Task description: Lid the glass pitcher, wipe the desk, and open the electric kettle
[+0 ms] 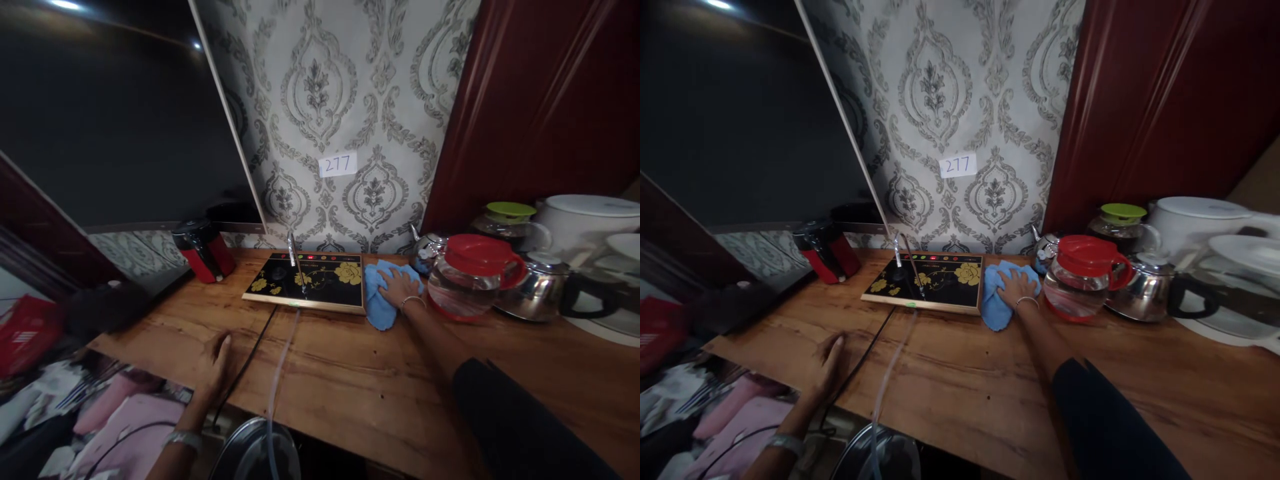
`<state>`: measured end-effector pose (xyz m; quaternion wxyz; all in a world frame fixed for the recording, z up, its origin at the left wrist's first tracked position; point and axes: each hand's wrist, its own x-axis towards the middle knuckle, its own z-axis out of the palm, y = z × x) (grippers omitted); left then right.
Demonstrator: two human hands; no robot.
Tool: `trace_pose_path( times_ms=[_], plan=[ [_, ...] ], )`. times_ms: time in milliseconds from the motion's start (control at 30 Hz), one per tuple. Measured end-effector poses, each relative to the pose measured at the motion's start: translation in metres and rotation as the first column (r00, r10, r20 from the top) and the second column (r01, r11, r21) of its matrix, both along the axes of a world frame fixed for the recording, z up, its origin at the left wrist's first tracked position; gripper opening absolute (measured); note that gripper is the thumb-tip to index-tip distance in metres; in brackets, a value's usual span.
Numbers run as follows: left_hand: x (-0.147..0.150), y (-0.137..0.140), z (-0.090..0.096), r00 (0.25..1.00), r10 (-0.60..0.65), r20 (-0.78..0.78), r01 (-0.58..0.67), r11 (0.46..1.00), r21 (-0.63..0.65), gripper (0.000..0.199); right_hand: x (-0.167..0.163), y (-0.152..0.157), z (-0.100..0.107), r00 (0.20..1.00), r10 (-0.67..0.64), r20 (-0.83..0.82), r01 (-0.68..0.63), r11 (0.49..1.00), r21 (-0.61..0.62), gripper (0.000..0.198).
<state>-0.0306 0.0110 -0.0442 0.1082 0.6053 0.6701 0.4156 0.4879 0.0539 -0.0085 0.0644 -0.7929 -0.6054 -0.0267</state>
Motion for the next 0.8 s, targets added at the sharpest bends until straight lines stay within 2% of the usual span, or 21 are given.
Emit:
trace_pose_path(
  times_ms=[233,500,633,733,800],
  plan=[
    [0.015,-0.009,0.021,0.998,-0.012,-0.057,0.013,1.0,0.015,0.057,-0.019,-0.071,-0.003,0.994,0.084,0.074,-0.086,0.996,0.028,0.05],
    [0.026,-0.014,0.038,0.993,0.002,-0.117,-0.002,1.0,-0.005,0.055,-0.026,-0.175,-0.013,0.969,0.222,0.11,-0.232,0.969,0.082,0.049],
    [0.027,-0.011,0.042,0.993,-0.026,-0.118,0.024,1.0,-0.019,0.055,-0.003,-0.221,-0.01,0.987,0.132,0.091,-0.139,0.988,0.07,0.05],
    [0.029,-0.006,0.046,0.991,0.012,-0.134,-0.02,0.998,-0.056,0.054,0.03,-0.245,-0.004,0.997,-0.028,0.076,0.026,0.999,0.026,0.052],
    [0.031,-0.005,0.049,0.988,0.029,-0.154,-0.043,0.995,-0.087,0.051,0.056,-0.255,-0.001,0.985,-0.157,0.069,0.157,0.988,0.0,0.055]
  ],
)
